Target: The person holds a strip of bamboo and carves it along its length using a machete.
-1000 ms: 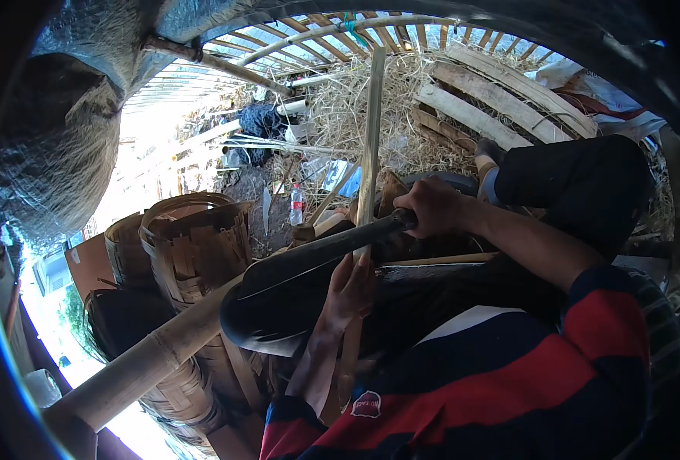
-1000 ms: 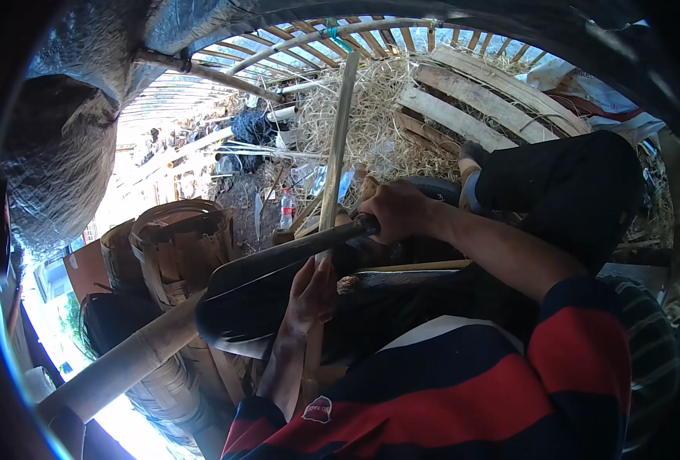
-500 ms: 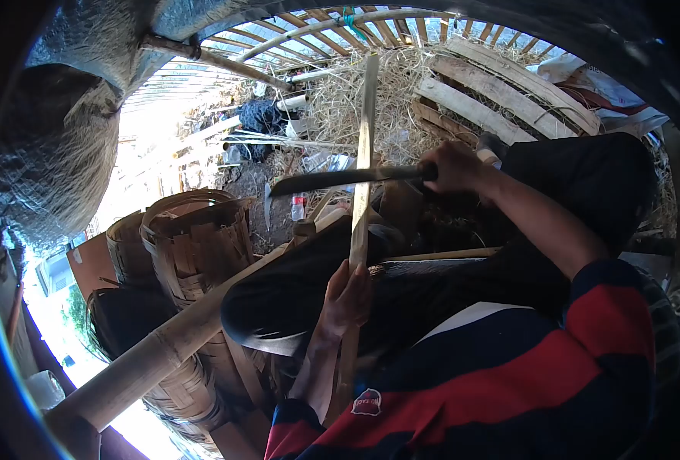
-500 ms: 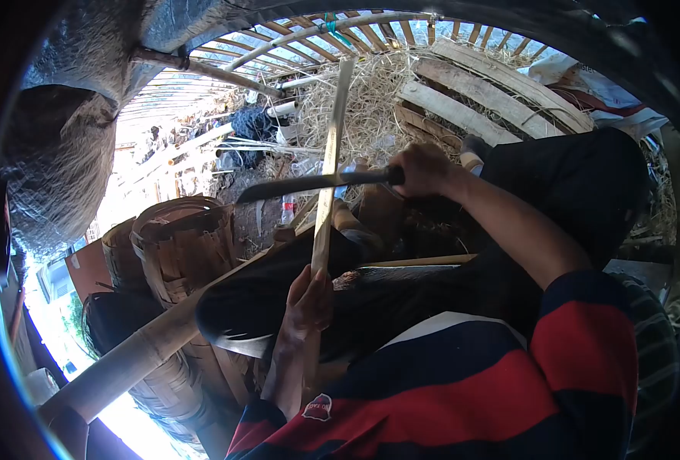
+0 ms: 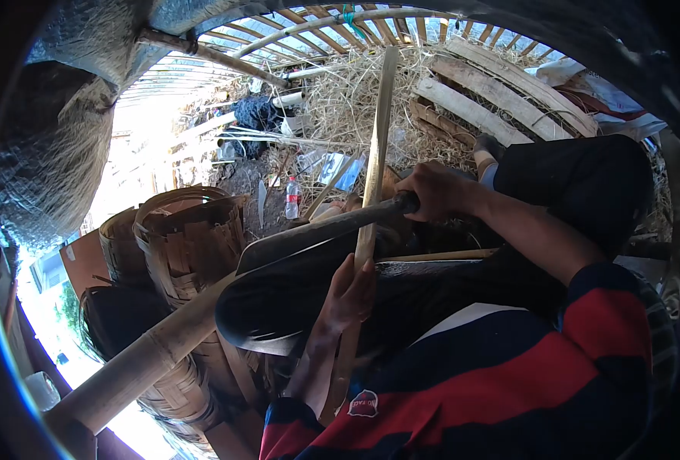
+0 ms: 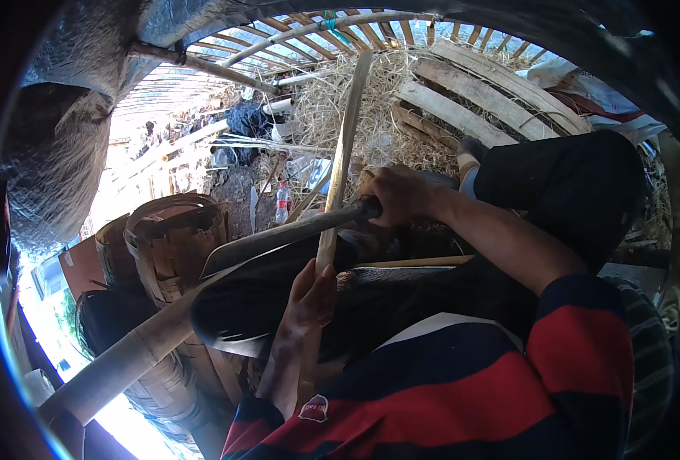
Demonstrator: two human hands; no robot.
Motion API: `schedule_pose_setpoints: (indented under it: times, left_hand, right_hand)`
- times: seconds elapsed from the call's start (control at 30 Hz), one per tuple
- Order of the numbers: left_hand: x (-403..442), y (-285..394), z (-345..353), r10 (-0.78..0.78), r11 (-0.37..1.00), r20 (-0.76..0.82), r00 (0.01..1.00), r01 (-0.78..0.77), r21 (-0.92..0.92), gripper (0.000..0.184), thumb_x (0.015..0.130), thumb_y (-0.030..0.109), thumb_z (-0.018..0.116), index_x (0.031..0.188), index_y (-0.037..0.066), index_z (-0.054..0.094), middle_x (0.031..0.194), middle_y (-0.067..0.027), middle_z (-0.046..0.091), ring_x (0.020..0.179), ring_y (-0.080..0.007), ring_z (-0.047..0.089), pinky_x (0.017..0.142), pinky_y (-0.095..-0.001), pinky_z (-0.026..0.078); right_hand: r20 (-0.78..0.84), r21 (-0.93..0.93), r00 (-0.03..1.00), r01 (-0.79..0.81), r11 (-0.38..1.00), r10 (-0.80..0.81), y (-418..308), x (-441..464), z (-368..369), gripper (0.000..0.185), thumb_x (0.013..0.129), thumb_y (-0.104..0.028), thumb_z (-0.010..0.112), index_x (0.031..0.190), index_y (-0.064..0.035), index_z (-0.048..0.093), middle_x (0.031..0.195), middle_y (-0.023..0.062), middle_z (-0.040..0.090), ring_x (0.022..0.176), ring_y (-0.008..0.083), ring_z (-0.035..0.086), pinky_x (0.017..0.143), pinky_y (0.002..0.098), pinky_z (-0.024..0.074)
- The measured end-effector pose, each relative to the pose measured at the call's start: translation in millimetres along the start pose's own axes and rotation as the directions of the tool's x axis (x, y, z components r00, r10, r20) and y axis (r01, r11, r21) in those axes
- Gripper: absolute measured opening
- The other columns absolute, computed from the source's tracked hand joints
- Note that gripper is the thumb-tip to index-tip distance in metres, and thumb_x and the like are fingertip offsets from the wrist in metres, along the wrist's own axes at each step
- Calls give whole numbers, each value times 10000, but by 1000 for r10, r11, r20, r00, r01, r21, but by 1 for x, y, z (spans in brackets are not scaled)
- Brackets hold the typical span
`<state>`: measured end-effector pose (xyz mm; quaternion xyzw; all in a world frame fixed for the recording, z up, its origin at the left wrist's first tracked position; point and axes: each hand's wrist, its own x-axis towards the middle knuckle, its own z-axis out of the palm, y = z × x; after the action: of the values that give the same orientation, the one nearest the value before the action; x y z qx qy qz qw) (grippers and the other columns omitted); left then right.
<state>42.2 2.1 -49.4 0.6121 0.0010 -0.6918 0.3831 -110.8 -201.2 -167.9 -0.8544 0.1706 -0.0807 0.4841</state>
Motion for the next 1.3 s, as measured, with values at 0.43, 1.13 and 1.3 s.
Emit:
schedule_pose_setpoints:
  times: [0.43,1.13,1.3]
  left_hand:
    - [-12,2,4,112,987,-30,993,-107,119,211,1022,243,440,851,121,457,533,58,329,338,-48,327,271,-216,282]
    - [-3,4,4,65,988,27,998,-68,135,139,1016,220,453,935,108,462,574,51,385,338,-39,334,278,-201,272]
    - [-12,3,-5,8,1000,46,999,-8,-7,151,1015,214,462,901,115,450,533,63,335,329,-39,321,277,-200,265]
  right_hand:
    - [-91,-151,967,-250,956,239,82,-17,-16,188,655,-269,697,758,-113,679,698,118,674,704,313,679,681,430,535]
    - [-31,-61,999,-28,998,26,52,-8,-1,163,655,-260,706,712,-117,650,638,103,648,659,318,667,660,432,526]
    - [-51,-170,975,-222,960,216,87,-21,-14,153,661,-257,696,727,-123,659,657,105,653,674,319,669,658,428,528]
